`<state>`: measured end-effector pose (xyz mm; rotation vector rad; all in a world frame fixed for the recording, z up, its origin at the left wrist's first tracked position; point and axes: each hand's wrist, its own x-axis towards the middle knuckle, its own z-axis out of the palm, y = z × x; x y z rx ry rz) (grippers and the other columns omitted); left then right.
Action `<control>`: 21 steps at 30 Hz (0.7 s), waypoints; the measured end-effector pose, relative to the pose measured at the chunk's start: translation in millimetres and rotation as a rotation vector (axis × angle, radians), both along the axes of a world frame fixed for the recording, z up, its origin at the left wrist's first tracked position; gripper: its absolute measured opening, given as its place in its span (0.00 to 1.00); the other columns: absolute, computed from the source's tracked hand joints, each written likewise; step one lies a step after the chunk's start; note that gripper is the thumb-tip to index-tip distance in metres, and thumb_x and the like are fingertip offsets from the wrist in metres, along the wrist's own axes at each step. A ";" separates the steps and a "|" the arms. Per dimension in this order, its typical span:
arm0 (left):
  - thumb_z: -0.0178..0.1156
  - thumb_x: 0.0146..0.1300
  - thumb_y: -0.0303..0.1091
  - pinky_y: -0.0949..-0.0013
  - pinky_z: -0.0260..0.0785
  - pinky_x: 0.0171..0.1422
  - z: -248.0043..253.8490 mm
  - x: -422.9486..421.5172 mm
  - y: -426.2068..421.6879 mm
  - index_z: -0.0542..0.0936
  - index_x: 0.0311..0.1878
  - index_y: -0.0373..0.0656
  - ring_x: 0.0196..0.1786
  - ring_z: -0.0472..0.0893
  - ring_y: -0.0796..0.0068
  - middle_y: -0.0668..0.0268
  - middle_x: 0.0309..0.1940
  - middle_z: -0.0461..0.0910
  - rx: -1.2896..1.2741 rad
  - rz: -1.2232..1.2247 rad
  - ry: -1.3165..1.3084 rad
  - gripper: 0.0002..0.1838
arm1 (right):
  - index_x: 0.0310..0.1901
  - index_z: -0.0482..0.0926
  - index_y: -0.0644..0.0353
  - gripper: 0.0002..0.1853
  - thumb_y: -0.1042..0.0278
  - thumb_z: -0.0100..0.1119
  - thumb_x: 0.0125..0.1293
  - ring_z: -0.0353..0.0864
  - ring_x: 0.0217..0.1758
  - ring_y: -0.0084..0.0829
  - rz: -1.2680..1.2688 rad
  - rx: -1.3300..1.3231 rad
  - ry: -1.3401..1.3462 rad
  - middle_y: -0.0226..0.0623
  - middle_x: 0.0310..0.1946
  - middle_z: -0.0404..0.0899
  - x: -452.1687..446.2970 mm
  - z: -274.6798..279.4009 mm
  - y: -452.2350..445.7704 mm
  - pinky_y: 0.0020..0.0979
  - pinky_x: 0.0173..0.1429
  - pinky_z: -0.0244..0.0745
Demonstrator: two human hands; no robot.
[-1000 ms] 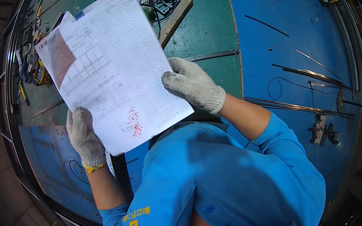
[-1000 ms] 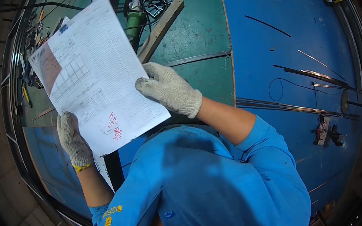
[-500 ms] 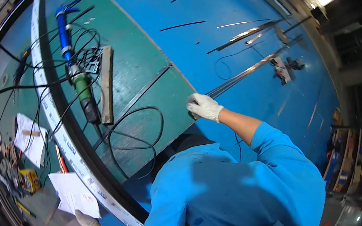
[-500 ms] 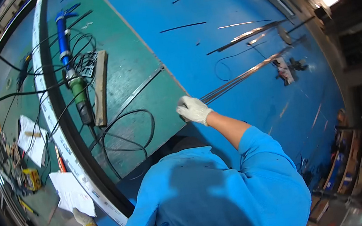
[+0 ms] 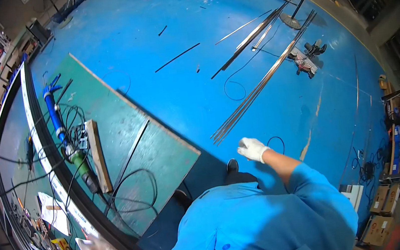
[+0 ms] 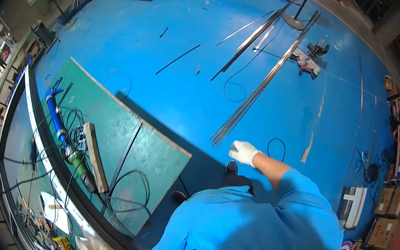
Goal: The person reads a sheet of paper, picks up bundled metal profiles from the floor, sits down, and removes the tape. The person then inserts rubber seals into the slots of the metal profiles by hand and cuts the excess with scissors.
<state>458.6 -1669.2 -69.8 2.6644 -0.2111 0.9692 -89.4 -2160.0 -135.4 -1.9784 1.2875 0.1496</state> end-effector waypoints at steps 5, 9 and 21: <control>0.64 0.62 0.37 0.48 0.65 0.74 27.2 -122.6 -266.1 0.80 0.59 0.37 0.68 0.74 0.46 0.50 0.62 0.78 0.262 -0.556 0.231 0.23 | 0.58 0.79 0.65 0.26 0.48 0.61 0.72 0.85 0.57 0.53 -0.185 0.094 0.045 0.56 0.51 0.86 -98.0 -30.2 -60.9 0.49 0.61 0.78; 0.63 0.61 0.32 0.47 0.64 0.75 30.6 -191.1 -390.6 0.80 0.58 0.39 0.67 0.73 0.42 0.49 0.62 0.77 0.377 -0.905 0.257 0.21 | 0.59 0.79 0.64 0.25 0.51 0.63 0.71 0.85 0.57 0.53 -0.309 0.049 -0.083 0.55 0.51 0.86 -143.0 -15.0 -96.4 0.48 0.60 0.79; 0.62 0.56 0.19 0.54 0.78 0.55 60.8 -191.9 -727.7 0.80 0.55 0.38 0.48 0.84 0.46 0.50 0.47 0.83 -0.043 -1.442 0.266 0.21 | 0.62 0.75 0.70 0.23 0.62 0.63 0.74 0.88 0.41 0.34 -0.240 -0.059 -0.332 0.48 0.48 0.86 -119.8 -31.1 -352.9 0.34 0.42 0.86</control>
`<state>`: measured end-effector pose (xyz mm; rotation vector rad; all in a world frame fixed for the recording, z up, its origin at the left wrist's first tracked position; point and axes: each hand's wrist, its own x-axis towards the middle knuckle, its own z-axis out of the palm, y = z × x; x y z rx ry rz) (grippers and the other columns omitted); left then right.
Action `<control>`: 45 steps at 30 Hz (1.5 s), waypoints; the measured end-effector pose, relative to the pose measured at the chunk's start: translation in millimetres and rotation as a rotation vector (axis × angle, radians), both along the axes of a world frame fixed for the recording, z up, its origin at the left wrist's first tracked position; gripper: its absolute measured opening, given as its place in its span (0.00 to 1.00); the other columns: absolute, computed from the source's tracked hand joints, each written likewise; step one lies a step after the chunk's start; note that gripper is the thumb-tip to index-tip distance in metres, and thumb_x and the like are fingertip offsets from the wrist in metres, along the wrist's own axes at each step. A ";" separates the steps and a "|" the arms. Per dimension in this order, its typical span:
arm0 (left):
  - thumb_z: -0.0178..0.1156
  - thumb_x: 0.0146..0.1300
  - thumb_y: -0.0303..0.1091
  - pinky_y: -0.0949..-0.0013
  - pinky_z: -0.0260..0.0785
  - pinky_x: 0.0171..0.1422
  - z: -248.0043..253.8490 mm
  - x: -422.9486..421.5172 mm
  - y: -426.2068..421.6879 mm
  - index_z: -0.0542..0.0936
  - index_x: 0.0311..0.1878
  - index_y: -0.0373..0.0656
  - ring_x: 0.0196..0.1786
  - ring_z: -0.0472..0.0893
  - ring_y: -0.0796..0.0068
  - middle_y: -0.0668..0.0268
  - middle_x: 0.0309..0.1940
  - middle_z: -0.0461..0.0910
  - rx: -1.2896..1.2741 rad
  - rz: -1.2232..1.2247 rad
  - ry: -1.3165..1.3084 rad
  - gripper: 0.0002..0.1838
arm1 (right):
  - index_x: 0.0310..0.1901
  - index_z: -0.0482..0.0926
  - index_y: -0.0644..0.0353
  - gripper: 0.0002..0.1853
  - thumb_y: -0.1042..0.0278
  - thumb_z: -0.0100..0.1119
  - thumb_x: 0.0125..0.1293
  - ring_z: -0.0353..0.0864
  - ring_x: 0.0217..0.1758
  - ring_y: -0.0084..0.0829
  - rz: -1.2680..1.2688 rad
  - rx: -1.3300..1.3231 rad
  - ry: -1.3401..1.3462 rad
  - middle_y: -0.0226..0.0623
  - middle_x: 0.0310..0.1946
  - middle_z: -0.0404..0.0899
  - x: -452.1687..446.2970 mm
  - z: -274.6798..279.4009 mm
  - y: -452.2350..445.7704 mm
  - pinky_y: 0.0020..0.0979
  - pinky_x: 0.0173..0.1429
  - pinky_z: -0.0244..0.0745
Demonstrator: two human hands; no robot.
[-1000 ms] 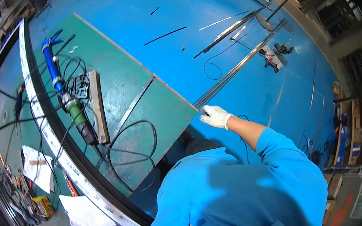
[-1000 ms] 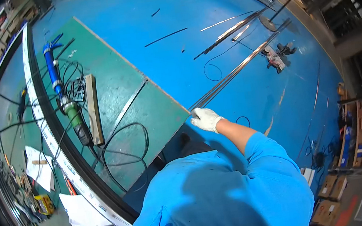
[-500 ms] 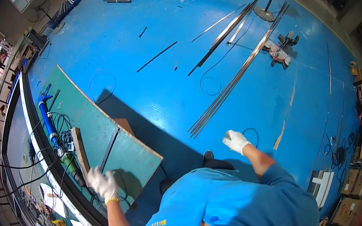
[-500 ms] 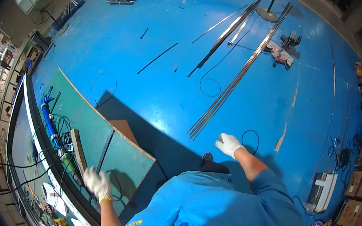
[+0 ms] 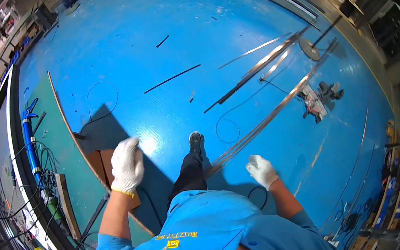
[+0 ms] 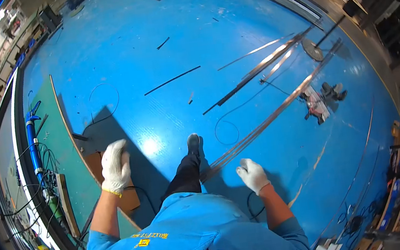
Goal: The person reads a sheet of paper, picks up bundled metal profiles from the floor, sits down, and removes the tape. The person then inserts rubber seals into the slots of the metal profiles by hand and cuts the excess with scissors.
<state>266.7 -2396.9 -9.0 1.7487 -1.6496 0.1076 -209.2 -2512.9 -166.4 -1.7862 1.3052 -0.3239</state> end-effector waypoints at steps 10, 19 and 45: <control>0.64 0.55 0.31 0.51 0.79 0.52 246.5 10.7 -392.6 0.80 0.54 0.39 0.49 0.84 0.48 0.54 0.48 0.84 -0.157 -1.032 -0.076 0.21 | 0.61 0.75 0.67 0.24 0.58 0.63 0.72 0.86 0.48 0.35 -0.577 0.453 0.131 0.48 0.50 0.84 -18.0 5.2 -309.1 0.38 0.50 0.81; 0.63 0.60 0.36 0.50 0.78 0.53 183.9 60.8 -682.1 0.79 0.56 0.41 0.48 0.83 0.51 0.56 0.48 0.83 -0.048 -0.926 0.066 0.21 | 0.69 0.69 0.68 0.32 0.56 0.66 0.72 0.81 0.58 0.36 -0.421 0.368 -0.024 0.45 0.55 0.80 170.4 -4.0 -656.0 0.40 0.63 0.77; 0.52 0.74 0.54 0.44 0.74 0.54 -250.1 509.3 -942.0 0.83 0.55 0.42 0.50 0.84 0.37 0.41 0.41 0.86 1.152 0.829 -0.329 0.25 | 0.67 0.70 0.70 0.24 0.72 0.57 0.71 0.85 0.55 0.40 1.426 -0.047 -1.060 0.49 0.54 0.81 966.3 413.8 -1255.3 0.42 0.63 0.82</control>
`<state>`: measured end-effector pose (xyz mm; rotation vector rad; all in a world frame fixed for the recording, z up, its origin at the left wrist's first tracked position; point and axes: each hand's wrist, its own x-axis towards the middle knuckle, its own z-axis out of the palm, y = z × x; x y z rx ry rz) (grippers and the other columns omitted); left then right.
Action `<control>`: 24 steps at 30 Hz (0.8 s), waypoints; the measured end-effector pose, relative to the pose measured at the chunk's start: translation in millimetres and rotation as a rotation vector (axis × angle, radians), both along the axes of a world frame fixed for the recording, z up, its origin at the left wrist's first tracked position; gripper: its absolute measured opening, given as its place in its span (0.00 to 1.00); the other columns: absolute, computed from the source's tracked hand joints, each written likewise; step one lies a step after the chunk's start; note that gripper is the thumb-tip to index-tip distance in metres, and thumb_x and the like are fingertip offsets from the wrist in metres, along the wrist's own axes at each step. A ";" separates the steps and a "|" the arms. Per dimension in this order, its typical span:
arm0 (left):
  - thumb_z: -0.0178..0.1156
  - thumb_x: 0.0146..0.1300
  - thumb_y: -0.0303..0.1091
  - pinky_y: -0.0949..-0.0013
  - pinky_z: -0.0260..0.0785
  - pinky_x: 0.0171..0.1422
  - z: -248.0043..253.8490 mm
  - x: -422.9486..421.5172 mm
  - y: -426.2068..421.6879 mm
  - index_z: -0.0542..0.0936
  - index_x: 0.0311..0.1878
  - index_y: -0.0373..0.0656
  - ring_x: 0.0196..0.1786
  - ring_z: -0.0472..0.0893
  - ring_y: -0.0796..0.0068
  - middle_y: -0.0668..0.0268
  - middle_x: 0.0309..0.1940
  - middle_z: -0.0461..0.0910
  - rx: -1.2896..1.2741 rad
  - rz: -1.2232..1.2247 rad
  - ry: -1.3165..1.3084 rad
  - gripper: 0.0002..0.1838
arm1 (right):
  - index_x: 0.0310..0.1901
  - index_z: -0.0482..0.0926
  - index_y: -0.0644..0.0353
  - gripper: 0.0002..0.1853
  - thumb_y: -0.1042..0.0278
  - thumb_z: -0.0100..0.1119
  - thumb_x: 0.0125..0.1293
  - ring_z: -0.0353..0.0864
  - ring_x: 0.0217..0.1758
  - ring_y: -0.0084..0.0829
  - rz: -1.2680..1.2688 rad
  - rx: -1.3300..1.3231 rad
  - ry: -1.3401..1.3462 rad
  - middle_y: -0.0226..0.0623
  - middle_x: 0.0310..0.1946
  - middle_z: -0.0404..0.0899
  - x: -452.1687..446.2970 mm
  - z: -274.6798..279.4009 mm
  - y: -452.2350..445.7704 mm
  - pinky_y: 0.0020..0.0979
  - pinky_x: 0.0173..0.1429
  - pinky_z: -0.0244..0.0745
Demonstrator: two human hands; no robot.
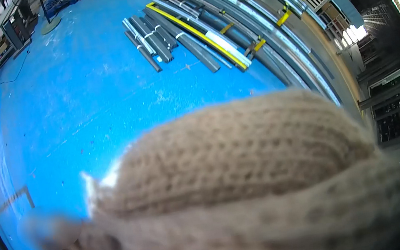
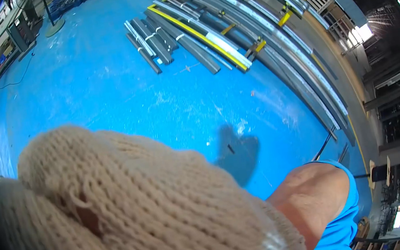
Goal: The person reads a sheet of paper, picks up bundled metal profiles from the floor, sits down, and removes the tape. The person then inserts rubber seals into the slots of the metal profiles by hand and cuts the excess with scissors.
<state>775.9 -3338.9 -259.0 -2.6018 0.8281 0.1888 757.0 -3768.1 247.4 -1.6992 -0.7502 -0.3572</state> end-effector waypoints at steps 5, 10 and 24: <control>0.53 0.73 0.52 0.47 0.73 0.51 -19.3 83.6 -121.8 0.83 0.53 0.42 0.46 0.83 0.42 0.44 0.39 0.85 -0.432 0.750 0.757 0.23 | 0.65 0.71 0.69 0.23 0.72 0.58 0.70 0.85 0.55 0.40 0.080 0.000 0.028 0.49 0.54 0.81 108.9 -13.8 -110.4 0.42 0.62 0.82; 0.54 0.73 0.50 0.51 0.72 0.47 -26.6 112.8 -214.0 0.83 0.52 0.41 0.43 0.82 0.48 0.47 0.38 0.84 -0.549 1.103 0.867 0.22 | 0.64 0.72 0.68 0.22 0.73 0.59 0.69 0.85 0.55 0.41 0.208 -0.004 0.066 0.49 0.53 0.81 239.6 -34.0 -201.2 0.42 0.62 0.82; 0.57 0.70 0.45 0.61 0.71 0.37 17.3 298.4 -293.3 0.83 0.49 0.39 0.35 0.79 0.63 0.57 0.34 0.82 -0.685 1.295 1.051 0.18 | 0.60 0.76 0.66 0.20 0.74 0.60 0.66 0.86 0.53 0.42 0.177 -0.016 0.154 0.48 0.52 0.82 519.1 -62.1 -255.2 0.42 0.60 0.83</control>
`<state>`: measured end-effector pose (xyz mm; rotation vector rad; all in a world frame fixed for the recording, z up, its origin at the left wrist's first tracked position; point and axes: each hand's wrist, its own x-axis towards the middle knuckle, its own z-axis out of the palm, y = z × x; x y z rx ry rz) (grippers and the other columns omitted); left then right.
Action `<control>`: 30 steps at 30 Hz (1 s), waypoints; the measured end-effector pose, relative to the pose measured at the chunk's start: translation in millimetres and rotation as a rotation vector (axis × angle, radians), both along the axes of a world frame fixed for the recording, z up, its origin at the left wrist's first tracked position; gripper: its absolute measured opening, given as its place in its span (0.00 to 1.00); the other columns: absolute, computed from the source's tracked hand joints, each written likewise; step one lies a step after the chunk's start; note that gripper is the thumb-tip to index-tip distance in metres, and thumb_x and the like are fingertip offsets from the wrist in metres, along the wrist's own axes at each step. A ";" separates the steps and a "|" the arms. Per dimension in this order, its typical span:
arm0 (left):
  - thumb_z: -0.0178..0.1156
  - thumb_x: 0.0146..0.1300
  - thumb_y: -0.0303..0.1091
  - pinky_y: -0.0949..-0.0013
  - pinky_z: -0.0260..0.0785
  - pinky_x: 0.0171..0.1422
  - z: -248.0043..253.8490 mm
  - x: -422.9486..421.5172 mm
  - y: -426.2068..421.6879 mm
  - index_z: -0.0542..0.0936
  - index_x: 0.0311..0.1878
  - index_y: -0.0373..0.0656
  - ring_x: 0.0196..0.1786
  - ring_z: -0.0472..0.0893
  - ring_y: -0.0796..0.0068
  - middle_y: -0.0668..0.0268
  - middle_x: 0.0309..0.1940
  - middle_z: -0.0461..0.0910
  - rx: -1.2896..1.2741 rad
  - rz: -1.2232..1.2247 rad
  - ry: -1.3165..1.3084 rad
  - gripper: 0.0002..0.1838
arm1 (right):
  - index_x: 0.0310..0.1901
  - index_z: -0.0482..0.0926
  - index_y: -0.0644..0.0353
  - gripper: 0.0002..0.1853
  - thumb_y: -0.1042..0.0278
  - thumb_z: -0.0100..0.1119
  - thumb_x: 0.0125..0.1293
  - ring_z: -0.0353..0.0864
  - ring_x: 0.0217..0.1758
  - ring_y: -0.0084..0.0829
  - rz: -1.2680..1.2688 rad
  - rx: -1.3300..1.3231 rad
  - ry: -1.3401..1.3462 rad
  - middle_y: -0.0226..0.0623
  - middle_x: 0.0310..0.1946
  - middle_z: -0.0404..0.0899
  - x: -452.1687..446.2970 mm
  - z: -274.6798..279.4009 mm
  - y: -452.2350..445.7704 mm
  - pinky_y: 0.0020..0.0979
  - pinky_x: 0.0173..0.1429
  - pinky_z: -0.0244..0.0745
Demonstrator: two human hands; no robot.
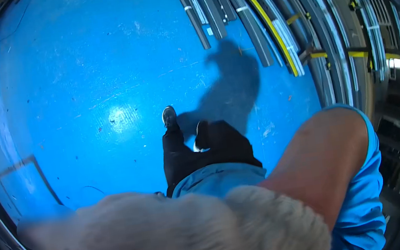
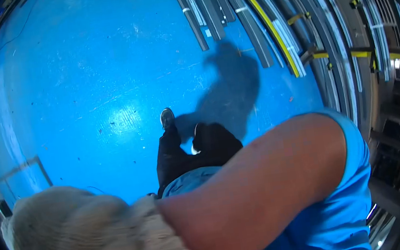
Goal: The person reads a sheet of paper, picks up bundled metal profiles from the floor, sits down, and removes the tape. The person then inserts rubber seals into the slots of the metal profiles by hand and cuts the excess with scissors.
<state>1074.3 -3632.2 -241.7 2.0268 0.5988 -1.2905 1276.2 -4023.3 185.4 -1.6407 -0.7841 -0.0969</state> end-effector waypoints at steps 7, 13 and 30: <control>0.59 0.69 0.42 0.66 0.70 0.32 31.9 146.4 -94.7 0.82 0.47 0.38 0.31 0.77 0.71 0.61 0.32 0.81 -0.117 0.070 -0.047 0.16 | 0.57 0.78 0.65 0.19 0.75 0.61 0.65 0.86 0.53 0.43 -0.156 -0.059 0.064 0.48 0.51 0.83 92.3 -23.1 -82.3 0.42 0.59 0.83; 0.56 0.68 0.39 0.67 0.72 0.30 34.1 252.1 -143.0 0.81 0.48 0.38 0.29 0.78 0.73 0.63 0.32 0.81 0.056 0.153 -0.049 0.14 | 0.49 0.80 0.69 0.15 0.73 0.59 0.61 0.85 0.46 0.50 -0.482 -0.566 0.528 0.52 0.41 0.82 86.5 -194.4 -221.0 0.51 0.51 0.80; 0.65 0.30 0.34 0.58 0.78 0.41 393.7 560.9 -693.6 0.81 0.28 0.45 0.40 0.84 0.55 0.59 0.37 0.83 -1.564 -0.958 -1.405 0.15 | 0.51 0.82 0.66 0.16 0.64 0.59 0.67 0.84 0.52 0.53 -1.065 -0.879 1.003 0.53 0.47 0.85 82.9 -274.3 -504.1 0.48 0.57 0.78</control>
